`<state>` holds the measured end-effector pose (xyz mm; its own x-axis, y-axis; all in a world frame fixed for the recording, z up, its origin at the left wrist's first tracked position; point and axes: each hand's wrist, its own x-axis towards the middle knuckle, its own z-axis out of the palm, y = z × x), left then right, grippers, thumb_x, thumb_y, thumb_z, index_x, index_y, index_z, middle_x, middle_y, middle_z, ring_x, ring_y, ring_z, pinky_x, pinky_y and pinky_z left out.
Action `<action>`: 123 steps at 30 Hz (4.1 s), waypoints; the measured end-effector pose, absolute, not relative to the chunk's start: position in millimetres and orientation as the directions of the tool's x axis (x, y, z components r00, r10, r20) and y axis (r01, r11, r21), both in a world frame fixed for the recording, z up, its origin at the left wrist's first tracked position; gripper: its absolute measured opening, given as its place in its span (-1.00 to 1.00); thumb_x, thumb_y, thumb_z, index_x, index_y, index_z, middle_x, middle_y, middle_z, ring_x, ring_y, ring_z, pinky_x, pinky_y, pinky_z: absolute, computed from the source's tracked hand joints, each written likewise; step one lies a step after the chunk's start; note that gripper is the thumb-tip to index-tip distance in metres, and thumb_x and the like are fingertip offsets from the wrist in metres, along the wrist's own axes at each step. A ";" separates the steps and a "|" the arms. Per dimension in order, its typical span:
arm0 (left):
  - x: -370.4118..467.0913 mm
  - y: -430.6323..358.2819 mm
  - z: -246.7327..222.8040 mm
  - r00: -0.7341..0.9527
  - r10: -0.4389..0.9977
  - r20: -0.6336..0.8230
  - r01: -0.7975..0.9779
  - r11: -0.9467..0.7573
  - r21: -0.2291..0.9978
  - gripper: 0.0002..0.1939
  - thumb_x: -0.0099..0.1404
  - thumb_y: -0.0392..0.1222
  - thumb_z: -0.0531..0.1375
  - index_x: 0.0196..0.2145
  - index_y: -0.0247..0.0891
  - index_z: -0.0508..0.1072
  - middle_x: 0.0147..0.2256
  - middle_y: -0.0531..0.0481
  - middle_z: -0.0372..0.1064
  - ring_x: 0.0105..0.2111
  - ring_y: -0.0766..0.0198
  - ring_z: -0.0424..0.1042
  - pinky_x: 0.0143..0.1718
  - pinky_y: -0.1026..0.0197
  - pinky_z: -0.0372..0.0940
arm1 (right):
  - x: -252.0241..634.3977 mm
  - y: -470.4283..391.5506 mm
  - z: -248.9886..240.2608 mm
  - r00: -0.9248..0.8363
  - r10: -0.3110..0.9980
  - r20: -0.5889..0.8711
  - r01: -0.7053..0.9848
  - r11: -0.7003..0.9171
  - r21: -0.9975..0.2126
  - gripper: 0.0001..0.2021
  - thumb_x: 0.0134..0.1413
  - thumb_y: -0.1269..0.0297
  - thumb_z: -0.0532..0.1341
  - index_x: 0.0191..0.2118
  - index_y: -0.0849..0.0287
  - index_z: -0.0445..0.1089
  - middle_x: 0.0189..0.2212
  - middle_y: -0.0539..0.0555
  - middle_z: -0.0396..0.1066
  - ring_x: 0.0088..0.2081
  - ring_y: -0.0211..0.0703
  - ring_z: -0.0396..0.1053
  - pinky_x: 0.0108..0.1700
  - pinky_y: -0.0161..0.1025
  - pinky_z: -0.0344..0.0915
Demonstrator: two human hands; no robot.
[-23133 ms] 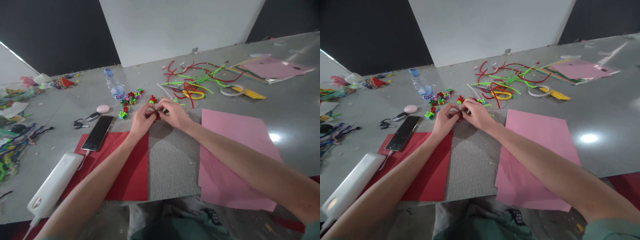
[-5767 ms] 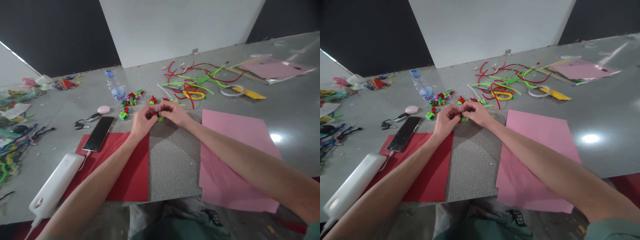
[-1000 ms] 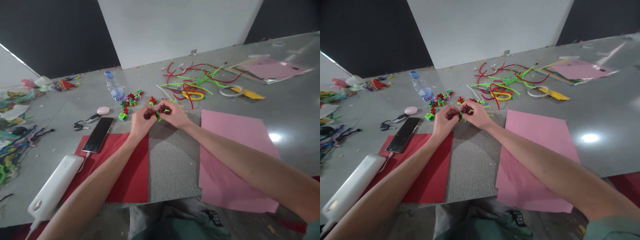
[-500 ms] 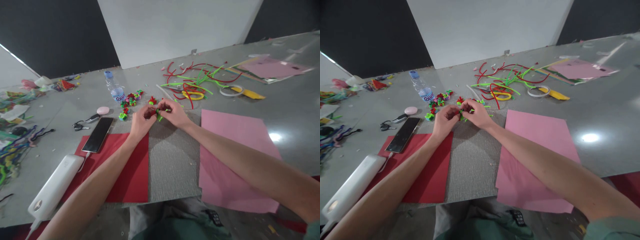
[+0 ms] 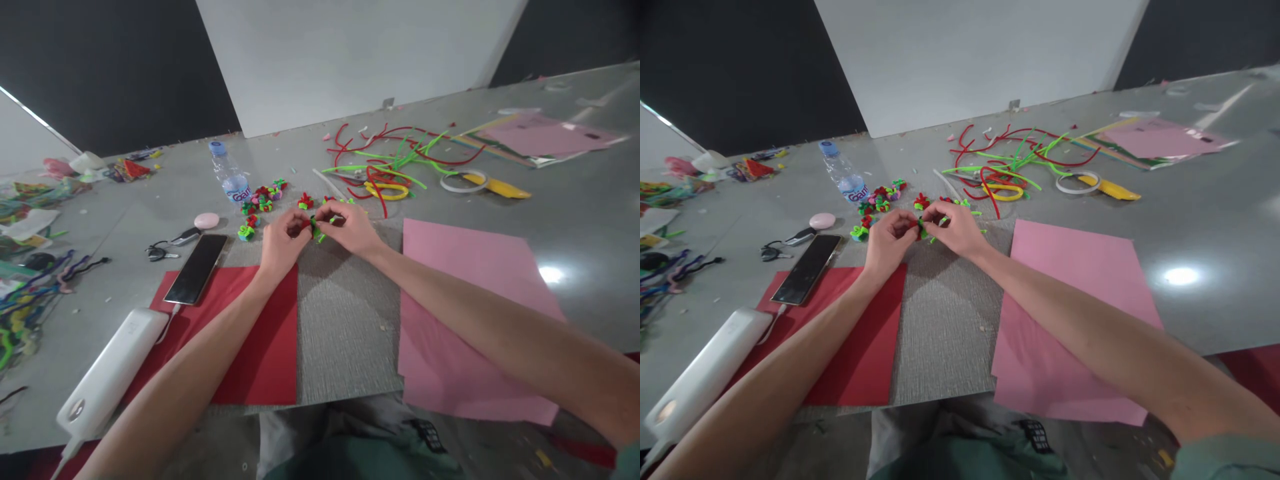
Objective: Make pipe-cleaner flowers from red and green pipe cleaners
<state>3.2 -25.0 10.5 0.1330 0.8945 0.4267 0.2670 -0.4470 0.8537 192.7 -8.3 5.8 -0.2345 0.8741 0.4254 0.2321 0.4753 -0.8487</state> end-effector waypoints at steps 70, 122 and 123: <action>-3.8 -19.7 8.9 0.216 0.902 0.374 0.303 -0.426 0.852 -0.81 0.39 -0.09 0.30 -0.32 -0.23 0.59 -0.41 0.03 0.52 -0.40 0.29 0.42 -0.34 0.23 0.26 | 190.6 -12.2 9.4 -0.242 0.828 0.505 0.266 0.558 -0.786 -0.91 0.03 0.33 0.26 -0.28 0.08 0.41 -0.31 0.01 0.49 -0.28 -0.17 0.41 -0.25 -0.20 0.34; -1.1 -18.7 6.5 0.108 0.912 0.396 0.117 -0.408 0.906 -0.81 0.21 -0.31 0.35 -0.19 -0.19 0.60 -0.12 -0.06 0.63 -0.10 0.19 0.62 0.05 0.08 0.54 | 193.6 -2.1 4.2 -0.196 0.881 0.431 0.231 0.469 -0.853 -0.87 0.20 0.16 0.31 -0.28 0.09 0.43 -0.39 0.01 0.47 -0.34 -0.17 0.38 -0.24 -0.17 0.32; -0.3 -19.3 7.5 0.104 0.915 0.390 0.103 -0.400 0.911 -0.79 0.22 -0.29 0.35 -0.16 -0.19 0.58 -0.13 -0.06 0.63 -0.12 0.19 0.62 0.03 0.09 0.54 | 193.3 -2.5 4.5 -0.200 0.876 0.440 0.246 0.479 -0.843 -0.88 0.19 0.18 0.30 -0.28 0.09 0.43 -0.38 0.01 0.48 -0.33 -0.17 0.38 -0.23 -0.17 0.32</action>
<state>-0.3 -19.3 7.5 0.1035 0.9148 0.3905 0.1027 -0.4003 0.9106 193.3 -2.5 4.5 -0.1995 0.8757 0.4396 0.2463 0.4790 -0.8425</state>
